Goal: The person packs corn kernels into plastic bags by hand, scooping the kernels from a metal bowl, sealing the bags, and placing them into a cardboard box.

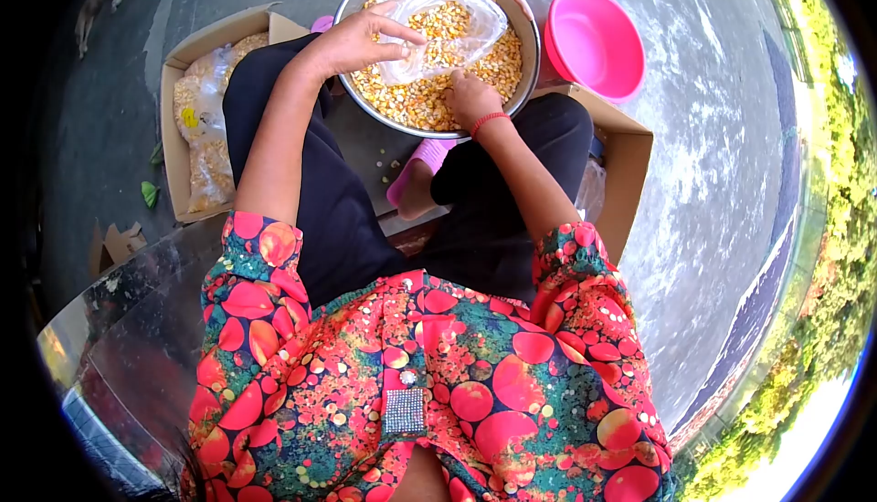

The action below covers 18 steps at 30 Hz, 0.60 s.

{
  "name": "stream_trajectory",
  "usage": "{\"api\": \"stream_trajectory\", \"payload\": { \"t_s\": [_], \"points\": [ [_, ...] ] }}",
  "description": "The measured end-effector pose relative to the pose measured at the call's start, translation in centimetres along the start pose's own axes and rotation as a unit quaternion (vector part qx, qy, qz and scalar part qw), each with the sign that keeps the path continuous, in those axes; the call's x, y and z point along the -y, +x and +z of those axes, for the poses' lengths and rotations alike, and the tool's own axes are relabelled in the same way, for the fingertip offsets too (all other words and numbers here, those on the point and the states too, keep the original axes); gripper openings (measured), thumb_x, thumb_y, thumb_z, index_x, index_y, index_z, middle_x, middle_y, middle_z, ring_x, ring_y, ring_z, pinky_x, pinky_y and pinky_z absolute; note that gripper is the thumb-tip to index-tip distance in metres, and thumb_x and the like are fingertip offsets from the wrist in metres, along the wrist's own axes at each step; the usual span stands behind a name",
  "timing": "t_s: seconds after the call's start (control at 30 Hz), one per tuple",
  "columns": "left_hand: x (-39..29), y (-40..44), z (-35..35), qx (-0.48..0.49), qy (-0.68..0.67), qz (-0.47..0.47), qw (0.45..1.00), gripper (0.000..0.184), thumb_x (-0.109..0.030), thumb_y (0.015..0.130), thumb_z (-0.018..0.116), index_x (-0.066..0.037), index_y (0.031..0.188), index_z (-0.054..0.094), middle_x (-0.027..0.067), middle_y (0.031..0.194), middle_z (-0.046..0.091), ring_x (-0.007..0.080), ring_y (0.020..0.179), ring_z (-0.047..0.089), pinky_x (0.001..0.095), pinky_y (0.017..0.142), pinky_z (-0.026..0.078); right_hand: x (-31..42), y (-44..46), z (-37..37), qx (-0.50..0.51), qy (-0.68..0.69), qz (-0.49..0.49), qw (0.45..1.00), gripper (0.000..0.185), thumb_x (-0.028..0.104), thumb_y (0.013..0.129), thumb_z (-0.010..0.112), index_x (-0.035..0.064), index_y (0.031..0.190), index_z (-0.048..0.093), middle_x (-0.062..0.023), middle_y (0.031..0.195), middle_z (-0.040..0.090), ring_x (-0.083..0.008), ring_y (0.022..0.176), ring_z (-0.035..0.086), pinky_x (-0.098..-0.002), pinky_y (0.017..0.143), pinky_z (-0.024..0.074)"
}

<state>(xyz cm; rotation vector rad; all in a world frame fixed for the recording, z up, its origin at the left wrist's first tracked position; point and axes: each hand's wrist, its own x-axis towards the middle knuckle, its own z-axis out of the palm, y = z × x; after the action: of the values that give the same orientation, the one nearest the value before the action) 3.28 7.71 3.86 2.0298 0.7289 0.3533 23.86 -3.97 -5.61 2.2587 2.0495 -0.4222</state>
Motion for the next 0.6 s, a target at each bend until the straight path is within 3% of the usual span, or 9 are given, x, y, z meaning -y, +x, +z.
{"api": "stream_trajectory", "payload": {
  "t_s": [0.1,0.17,0.2,0.23,0.3,0.33,0.37,0.43,0.6],
  "points": [
    [-0.2,0.0,0.1,0.032,0.02,-0.009,0.999,0.028,-0.021,0.073,0.065,-0.021,0.101,0.066,0.0278,0.135,0.027,0.0332,0.124,0.033,0.0321,0.1,0.03,-0.7,0.4,-0.2,0.001,0.053,0.016,0.998,0.036,0.033,0.08,0.052,0.0014,0.098,0.053,-0.0202,0.085,0.06,-0.0331,0.08,0.06,-0.0415,0.073,0.0468],
    [-0.7,-0.2,0.2,0.067,0.026,-0.098,0.993,0.027,-0.022,0.074,0.064,-0.018,0.1,0.066,0.0237,0.126,0.043,0.0303,0.112,0.047,0.0304,0.094,0.036,-1.1,0.5,-0.8,-0.024,0.208,0.053,0.976,0.031,0.028,0.081,0.051,0.0003,0.092,0.055,-0.0218,0.084,0.06,-0.034,0.081,0.059,-0.0406,0.074,0.0453],
    [2.1,0.7,1.6,0.02,0.038,-0.046,0.998,0.024,-0.025,0.072,0.064,-0.015,0.094,0.068,0.0109,0.084,0.065,0.024,0.078,0.062,0.0321,0.076,0.046,-1.8,0.9,0.1,-0.058,0.262,0.06,0.961,0.024,0.024,0.082,0.05,0.0011,0.088,0.055,-0.0169,0.078,0.06,-0.0289,0.065,0.06,-0.0384,0.058,0.0468],
    [2.0,0.7,1.7,0.02,0.037,-0.046,0.998,0.024,-0.025,0.072,0.064,-0.015,0.094,0.068,0.0109,0.084,0.065,0.024,0.078,0.062,0.0321,0.076,0.046,-1.8,0.8,-0.6,-0.058,0.262,0.06,0.962,0.024,0.024,0.082,0.05,0.0011,0.088,0.055,-0.0169,0.078,0.06,-0.0289,0.065,0.06,-0.0384,0.058,0.0468],
    [1.4,1.0,2.0,0.057,0.07,-0.124,0.988,0.028,-0.021,0.073,0.062,-0.012,0.1,0.065,0.0122,0.09,0.065,0.0229,0.086,0.062,0.0308,0.079,0.045,-1.6,0.9,-2.4,0.087,0.576,0.209,0.786,0.019,0.022,0.084,0.05,0.0029,0.085,0.055,-0.0079,0.07,0.055,-0.0159,0.05,0.05,-0.029,0.04,0.0392],
    [1.1,1.0,2.1,0.056,0.069,-0.124,0.988,0.028,-0.021,0.073,0.062,-0.012,0.1,0.065,0.0122,0.09,0.065,0.0229,0.086,0.062,0.0308,0.079,0.045,-1.1,0.5,-3.3,0.082,0.645,0.214,0.729,0.015,0.019,0.085,0.05,0.0046,0.083,0.054,-0.0018,0.068,0.047,-0.0064,0.047,0.039,-0.0195,0.036,0.0296],
    [0.8,0.9,2.1,0.075,0.08,-0.134,0.985,0.027,-0.02,0.073,0.062,-0.012,0.099,0.065,0.0129,0.091,0.065,0.0233,0.086,0.062,0.031,0.079,0.046,-1.1,0.7,-3.7,0.082,0.644,0.214,0.73,0.015,0.019,0.085,0.05,0.0046,0.083,0.054,-0.0018,0.068,0.047,-0.0064,0.047,0.039,-0.0195,0.036,0.0296],
    [0.5,1.0,2.3,0.095,0.092,-0.144,0.981,0.026,-0.019,0.073,0.061,-0.012,0.098,0.066,0.0135,0.092,0.064,0.0237,0.086,0.061,0.0312,0.079,0.046,-1.0,1.0,-4.6,0.116,0.713,0.21,0.659,0.015,0.018,0.085,0.05,0.0043,0.083,0.053,-0.0028,0.068,0.048,-0.008,0.046,0.04,-0.0202,0.036,0.0314],
    [1.5,1.5,3.5,0.036,0.115,-0.157,0.98,0.024,-0.01,0.069,0.059,-0.01,0.092,0.067,0.0148,0.09,0.064,0.0259,0.084,0.061,0.032,0.077,0.046,0.9,3.8,-6.3,0.088,0.681,0.23,0.69,0.017,0.02,0.087,0.05,0.0045,0.093,0.053,-0.0031,0.072,0.054,-0.0079,0.05,0.045,-0.0189,0.04,0.0377]
  ]
}}
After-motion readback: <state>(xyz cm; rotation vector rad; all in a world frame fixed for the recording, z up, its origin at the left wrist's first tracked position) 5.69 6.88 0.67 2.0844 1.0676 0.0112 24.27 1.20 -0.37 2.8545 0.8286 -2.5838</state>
